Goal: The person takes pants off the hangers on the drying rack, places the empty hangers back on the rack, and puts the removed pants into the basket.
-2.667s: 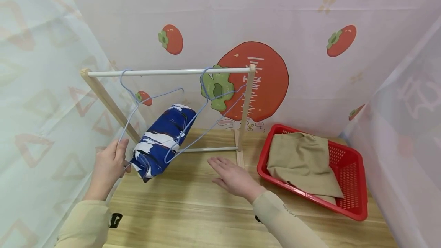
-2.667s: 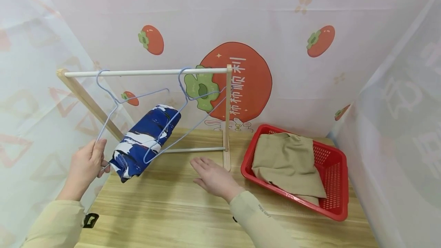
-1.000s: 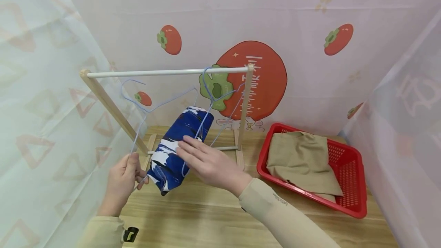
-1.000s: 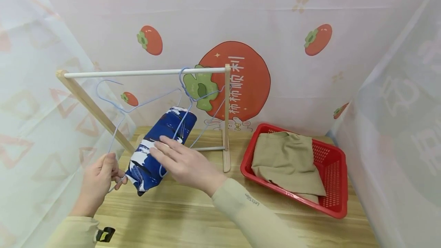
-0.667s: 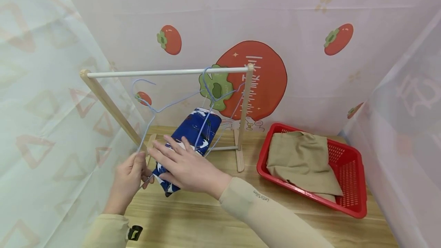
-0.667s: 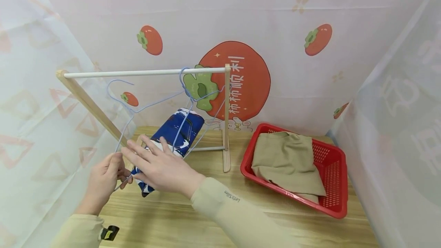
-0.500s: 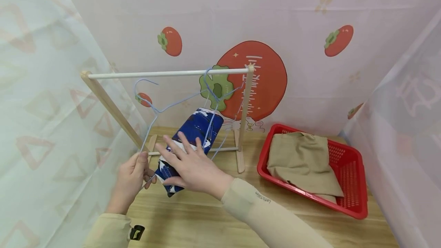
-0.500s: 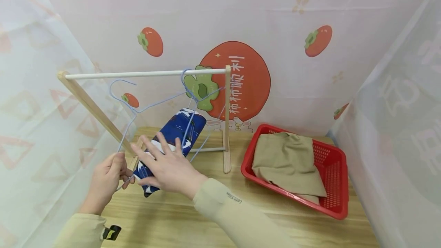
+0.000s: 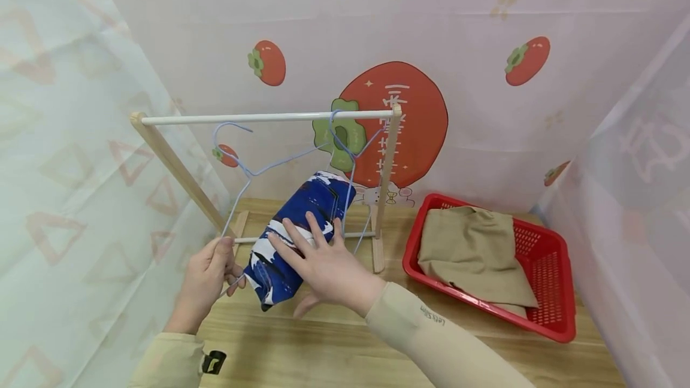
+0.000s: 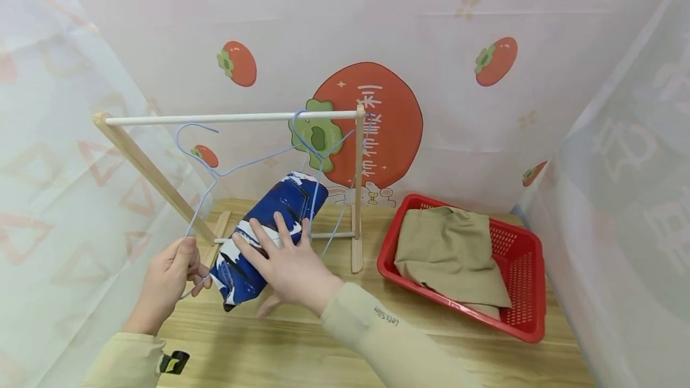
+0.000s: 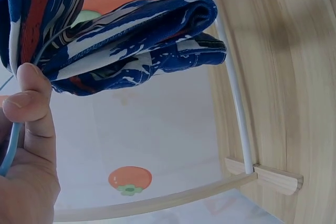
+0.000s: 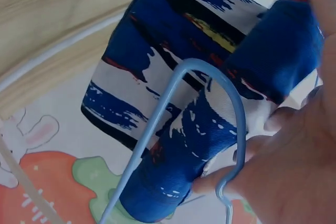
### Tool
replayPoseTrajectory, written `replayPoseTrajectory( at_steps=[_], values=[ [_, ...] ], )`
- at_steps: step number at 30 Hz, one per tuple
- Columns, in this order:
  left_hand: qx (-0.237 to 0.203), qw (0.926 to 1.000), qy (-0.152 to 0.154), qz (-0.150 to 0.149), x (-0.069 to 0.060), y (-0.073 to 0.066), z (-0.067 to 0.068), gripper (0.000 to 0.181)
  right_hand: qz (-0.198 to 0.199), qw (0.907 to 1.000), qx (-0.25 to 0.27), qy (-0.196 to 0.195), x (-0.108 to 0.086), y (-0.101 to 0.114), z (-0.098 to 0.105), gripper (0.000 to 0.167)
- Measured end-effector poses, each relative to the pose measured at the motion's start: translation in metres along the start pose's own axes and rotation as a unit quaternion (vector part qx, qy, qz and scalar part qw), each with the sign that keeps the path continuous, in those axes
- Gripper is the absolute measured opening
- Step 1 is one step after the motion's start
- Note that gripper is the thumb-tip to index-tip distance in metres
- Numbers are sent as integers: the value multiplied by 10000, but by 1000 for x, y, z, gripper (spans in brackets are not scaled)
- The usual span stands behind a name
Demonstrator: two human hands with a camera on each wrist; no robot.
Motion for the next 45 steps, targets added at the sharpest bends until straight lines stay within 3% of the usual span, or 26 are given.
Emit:
replayPoseTrajectory(
  at_steps=[5, 13, 19, 26, 31, 35, 40, 45],
  values=[
    [-94, 9998, 124, -76, -1, -1, 0, 52, -271, 9962, -786, -270, -5, 0, -7, 129],
    [-189, 9985, 436, -276, -3, -1, -2, 49, -958, 9837, -1205, -929, -2, -8, -18, 101],
    [-200, 9970, 663, -359, -1, -3, -3, 48, -618, 9712, -1332, -1876, -1, -12, -17, 59],
    [27, 9969, 784, -58, 4, -3, -3, 49, -22, 9472, -1388, -2891, -3, -14, -7, 26],
    [270, 9968, 723, 186, 8, -2, -5, 52, 361, 9186, -1304, -3712, -6, -16, 2, 25],
    [440, 9970, 613, 141, 13, -2, -7, 51, 420, 9006, -1164, -4167, -9, -21, 11, 25],
    [771, 9954, 569, -63, 17, -4, -10, 49, 362, 8900, -966, -4441, -11, -27, 22, 24],
    [900, 9950, 430, -61, 21, -1, -11, 48, 367, 8826, -803, -4617, -13, -31, 34, 27]
  ],
)
Point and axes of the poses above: each hand's wrist, its own x-axis towards the middle knuckle, its own z-axis out of the back of the hand, y = z × x, the point moved 6 cm from there along x, towards the middle knuckle, and after that the axes turned 6 degrees about -x, right-handed, at the moved point
